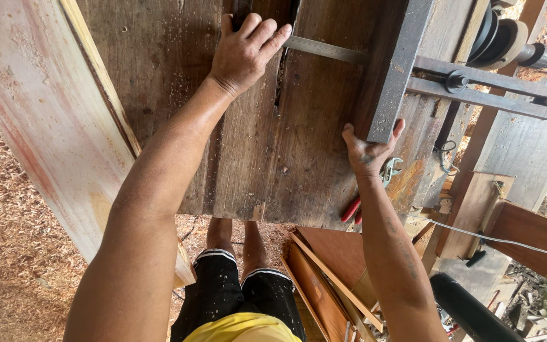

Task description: The person adjusts a table saw fence using a try square and pliers, then cuts several wooden planks to size. They measure and mark the planks with a try square and pencil, feed them through the saw, and stack the cut pieces.

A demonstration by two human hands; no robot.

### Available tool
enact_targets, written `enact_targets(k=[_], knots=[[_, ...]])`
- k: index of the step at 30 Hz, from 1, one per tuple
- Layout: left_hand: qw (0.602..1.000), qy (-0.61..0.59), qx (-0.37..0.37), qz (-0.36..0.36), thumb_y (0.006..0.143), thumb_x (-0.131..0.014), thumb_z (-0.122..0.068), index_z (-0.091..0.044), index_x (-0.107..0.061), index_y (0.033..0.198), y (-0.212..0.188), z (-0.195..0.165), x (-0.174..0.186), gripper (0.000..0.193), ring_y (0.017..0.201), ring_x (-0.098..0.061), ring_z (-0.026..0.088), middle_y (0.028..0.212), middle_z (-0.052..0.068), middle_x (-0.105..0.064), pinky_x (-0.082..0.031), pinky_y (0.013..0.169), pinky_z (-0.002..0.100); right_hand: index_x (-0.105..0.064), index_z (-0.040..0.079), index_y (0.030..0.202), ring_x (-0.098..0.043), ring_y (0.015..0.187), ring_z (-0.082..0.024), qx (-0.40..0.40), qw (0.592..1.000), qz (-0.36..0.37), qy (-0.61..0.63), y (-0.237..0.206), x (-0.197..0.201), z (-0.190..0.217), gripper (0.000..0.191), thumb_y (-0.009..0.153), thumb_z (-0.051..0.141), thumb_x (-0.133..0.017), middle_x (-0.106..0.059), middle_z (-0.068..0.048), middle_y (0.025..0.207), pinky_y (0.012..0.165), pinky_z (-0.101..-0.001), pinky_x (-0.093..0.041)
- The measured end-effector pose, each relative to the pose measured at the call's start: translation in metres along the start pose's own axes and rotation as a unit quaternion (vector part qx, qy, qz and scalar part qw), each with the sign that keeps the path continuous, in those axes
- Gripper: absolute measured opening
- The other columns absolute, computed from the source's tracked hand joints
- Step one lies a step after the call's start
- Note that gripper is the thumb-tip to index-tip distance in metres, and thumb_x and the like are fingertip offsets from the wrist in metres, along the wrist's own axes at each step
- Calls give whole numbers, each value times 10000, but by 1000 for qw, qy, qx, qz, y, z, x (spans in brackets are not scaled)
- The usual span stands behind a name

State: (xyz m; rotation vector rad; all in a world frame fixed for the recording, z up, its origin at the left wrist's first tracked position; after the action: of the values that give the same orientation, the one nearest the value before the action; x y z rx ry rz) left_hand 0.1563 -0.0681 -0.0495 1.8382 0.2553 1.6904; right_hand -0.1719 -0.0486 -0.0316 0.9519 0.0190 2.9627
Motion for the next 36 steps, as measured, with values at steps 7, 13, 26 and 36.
enact_targets(k=[7,13,26,36], knots=[[1000,8,-4,4,1038,-753,-182,-261,-669,1470,1,-2,2,447,1134,-497,154,1244,-55,-594,-505,955,486,-423,-10,1337,-595,1029,-227,-8,999,3,45,-1,0,2,756,739,235,-815,-582,-116,1145,960,-401,-564],[1000,7,-3,1,1058,-733,-200,-260,-667,1439,0,0,-1,392,1127,-504,148,1233,-67,-607,-490,963,487,-440,-13,1337,-626,1017,-249,-14,1000,6,0,-2,2,-7,756,744,268,-817,-616,-103,1123,996,-411,-567],[977,-58,145,-143,1077,-807,-219,-257,-635,1279,67,82,-2,268,1031,-591,178,1035,-54,-589,-435,1053,471,-690,58,1132,-658,1159,-327,94,980,30,-173,15,3,25,519,735,354,-843,-718,-157,1176,1251,-561,-281],[995,-28,90,-37,983,-803,-221,-252,-625,1440,178,143,-89,492,1325,-519,243,1348,12,-641,-397,1093,555,-694,31,1125,-527,1409,-393,124,974,37,-188,22,2,38,489,753,330,-803,-680,-213,1299,1229,-594,-273]])
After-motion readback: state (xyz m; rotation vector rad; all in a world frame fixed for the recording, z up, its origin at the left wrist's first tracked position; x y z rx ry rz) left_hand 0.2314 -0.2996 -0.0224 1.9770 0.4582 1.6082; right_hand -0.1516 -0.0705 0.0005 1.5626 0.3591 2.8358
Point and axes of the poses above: each hand's wrist, its own y-axis towards the middle knuckle, its own x-axis out of the back of the hand, z = x × y, the point moved 8 cm from there along y, towards the middle knuckle
